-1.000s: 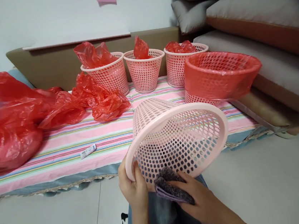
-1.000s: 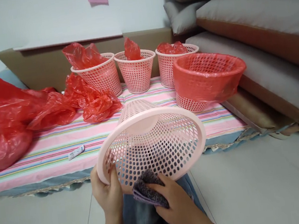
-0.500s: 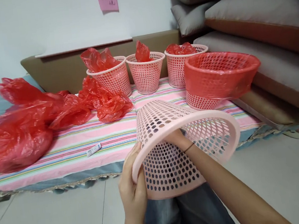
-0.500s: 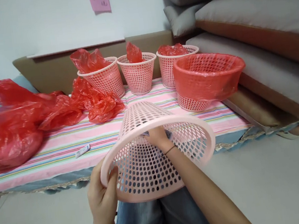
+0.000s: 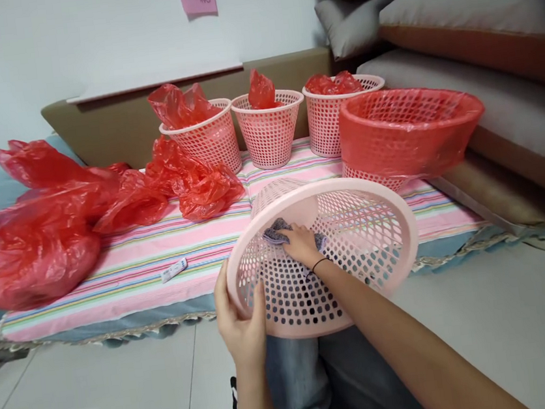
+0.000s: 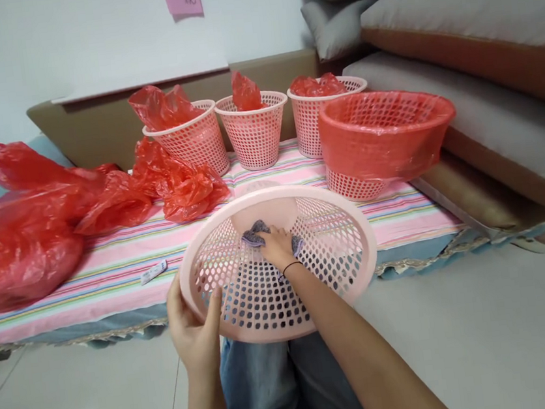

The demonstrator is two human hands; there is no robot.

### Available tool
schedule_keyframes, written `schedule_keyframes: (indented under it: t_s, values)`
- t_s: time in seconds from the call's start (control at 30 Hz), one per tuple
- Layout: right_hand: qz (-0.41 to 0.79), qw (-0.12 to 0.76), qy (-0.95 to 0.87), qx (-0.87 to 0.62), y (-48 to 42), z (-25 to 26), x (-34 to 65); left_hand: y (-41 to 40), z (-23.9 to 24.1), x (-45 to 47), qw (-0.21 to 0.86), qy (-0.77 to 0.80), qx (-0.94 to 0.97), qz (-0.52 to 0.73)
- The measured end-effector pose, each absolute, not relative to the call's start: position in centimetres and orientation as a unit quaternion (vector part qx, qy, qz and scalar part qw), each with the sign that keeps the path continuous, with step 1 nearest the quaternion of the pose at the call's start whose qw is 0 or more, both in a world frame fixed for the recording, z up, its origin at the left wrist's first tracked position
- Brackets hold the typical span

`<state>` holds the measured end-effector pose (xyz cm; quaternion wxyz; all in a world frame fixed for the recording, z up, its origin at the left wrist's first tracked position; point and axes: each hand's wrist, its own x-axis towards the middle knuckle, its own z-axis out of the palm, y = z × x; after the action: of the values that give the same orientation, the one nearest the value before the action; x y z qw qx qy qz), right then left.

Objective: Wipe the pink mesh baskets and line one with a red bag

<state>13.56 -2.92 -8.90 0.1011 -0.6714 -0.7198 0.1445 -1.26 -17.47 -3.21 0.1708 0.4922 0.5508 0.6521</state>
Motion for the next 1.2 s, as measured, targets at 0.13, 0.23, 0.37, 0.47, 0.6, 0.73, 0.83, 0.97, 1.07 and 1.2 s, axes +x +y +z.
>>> schedule_keyframes:
  t_s: [0.13,0.23,0.37,0.47,0.6,0.73,0.83,0.97,1.07,1.2]
  values:
    - [0.161,0.109,-0.695,-0.693,-2.6,-9.2,13.3,-16.5,-6.9,-1.3,0.211,0.554,0.425,0.685]
    - [0.180,0.125,-0.691,-0.688,-2.5,-9.2,13.6,-16.3,-8.9,-0.8,0.255,0.558,0.385,0.689]
    - [0.205,0.158,-0.706,-0.659,-3.1,-8.8,13.9,-16.6,-8.7,0.3,0.231,0.570,0.365,0.699]
    - [0.236,0.185,-0.721,-0.625,-4.7,-8.0,14.1,-17.2,-7.5,1.1,0.203,0.591,0.380,0.682]
    - [0.294,0.239,-0.744,-0.551,-9.4,-6.8,15.1,-17.8,-6.3,1.8,0.159,0.612,0.392,0.668]
    - [0.380,0.305,-0.721,-0.492,-15.4,-5.6,16.4,-18.0,-5.7,1.9,0.138,0.613,0.411,0.660]
    - [0.394,0.308,-0.706,-0.502,-17.9,-4.7,17.0,-18.1,-5.3,1.9,0.145,0.611,0.433,0.647]
    - [0.323,0.375,-0.682,-0.539,-17.5,-3.9,16.6,-18.3,-5.1,2.2,0.140,0.598,0.452,0.646]
    - [0.263,0.357,-0.696,-0.565,-16.1,-4.3,15.7,-18.4,-5.2,2.3,0.145,0.592,0.461,0.645]
    - [0.222,0.287,-0.733,-0.575,-14.7,-5.5,15.2,-18.5,-5.4,2.2,0.134,0.594,0.457,0.648]
